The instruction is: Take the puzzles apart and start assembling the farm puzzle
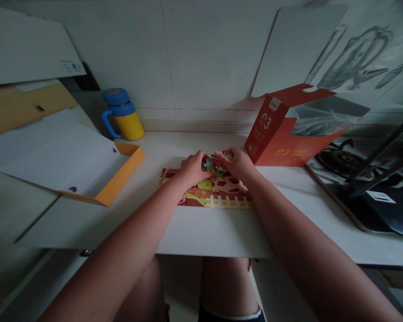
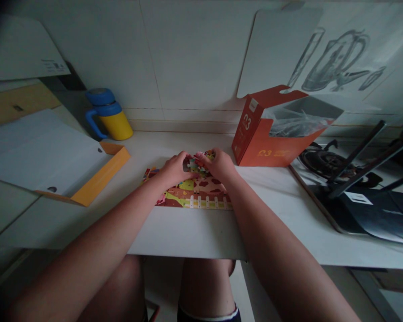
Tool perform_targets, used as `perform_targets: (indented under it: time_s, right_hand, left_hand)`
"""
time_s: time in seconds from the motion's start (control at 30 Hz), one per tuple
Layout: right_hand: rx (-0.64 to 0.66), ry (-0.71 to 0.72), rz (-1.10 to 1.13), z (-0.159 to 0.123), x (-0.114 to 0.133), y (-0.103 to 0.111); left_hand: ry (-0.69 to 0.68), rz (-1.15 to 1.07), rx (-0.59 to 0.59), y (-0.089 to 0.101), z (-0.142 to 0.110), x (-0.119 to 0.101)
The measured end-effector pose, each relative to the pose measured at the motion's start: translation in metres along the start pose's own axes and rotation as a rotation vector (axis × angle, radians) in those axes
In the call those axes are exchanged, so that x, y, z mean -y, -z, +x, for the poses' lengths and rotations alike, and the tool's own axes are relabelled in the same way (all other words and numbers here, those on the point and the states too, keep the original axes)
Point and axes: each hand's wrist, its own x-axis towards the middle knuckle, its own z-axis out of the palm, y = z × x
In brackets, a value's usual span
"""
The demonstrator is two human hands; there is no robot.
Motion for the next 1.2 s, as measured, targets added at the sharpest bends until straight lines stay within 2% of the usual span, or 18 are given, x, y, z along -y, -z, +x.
perform_targets:
  time_s: [0.13, 0.23, 0.37, 0.47, 0.57, 0.63, 0.7, 0.83, 0.93, 1.03, 1.13, 1.2]
  right_hand:
    - [-0.003, -0.027, 0.206, -0.002, 0.001, 0.000]
    - [-0.051, -0.008, 0.308, -0.006, 0.006, 0.001]
    - [-0.252, 0.056, 0.345, -0.014, 0.014, 0.005]
    - [-0.344, 0.195, 0.262, -0.019, 0.019, 0.007]
    - [-0.235, 0.426, 0.130, -0.022, 0.024, 0.006]
    - [-0.154, 0.543, 0.060, -0.022, 0.025, 0.004]
    - [-0.105, 0.598, 0.018, -0.021, 0.025, 0.002]
    - [-0.039, 0.598, -0.004, -0.020, 0.023, 0.002]
    - [0.004, 0.590, 0.070, -0.021, 0.022, 0.003]
    - [-0.053, 0.538, 0.188, -0.021, 0.022, 0.003]
    - [-0.159, 0.480, 0.225, -0.020, 0.021, 0.000]
    - [-0.165, 0.400, 0.255, -0.019, 0.019, -0.003]
  left_hand:
    - [-0.013, -0.157, -0.027, -0.002, 0.000, 0.007]
    - [0.014, -0.263, -0.070, -0.002, 0.001, 0.010]
    - [0.079, -0.442, -0.153, 0.003, 0.002, 0.003]
    - [0.179, -0.710, -0.114, 0.004, 0.001, -0.005]
    - [0.275, -1.043, -0.077, 0.003, 0.001, -0.009]
    - [0.320, -1.167, -0.095, 0.004, 0.002, -0.009]
    - [0.346, -1.239, -0.115, 0.006, 0.003, -0.007]
    - [0.305, -1.306, -0.087, 0.008, 0.003, -0.003]
    - [0.267, -1.242, -0.122, 0.008, 0.003, 0.001]
    - [0.236, -1.178, -0.163, 0.007, 0.004, 0.006]
    - [0.192, -1.163, -0.150, 0.006, 0.004, 0.008]
    - [0.157, -1.163, -0.137, 0.005, 0.003, 0.008]
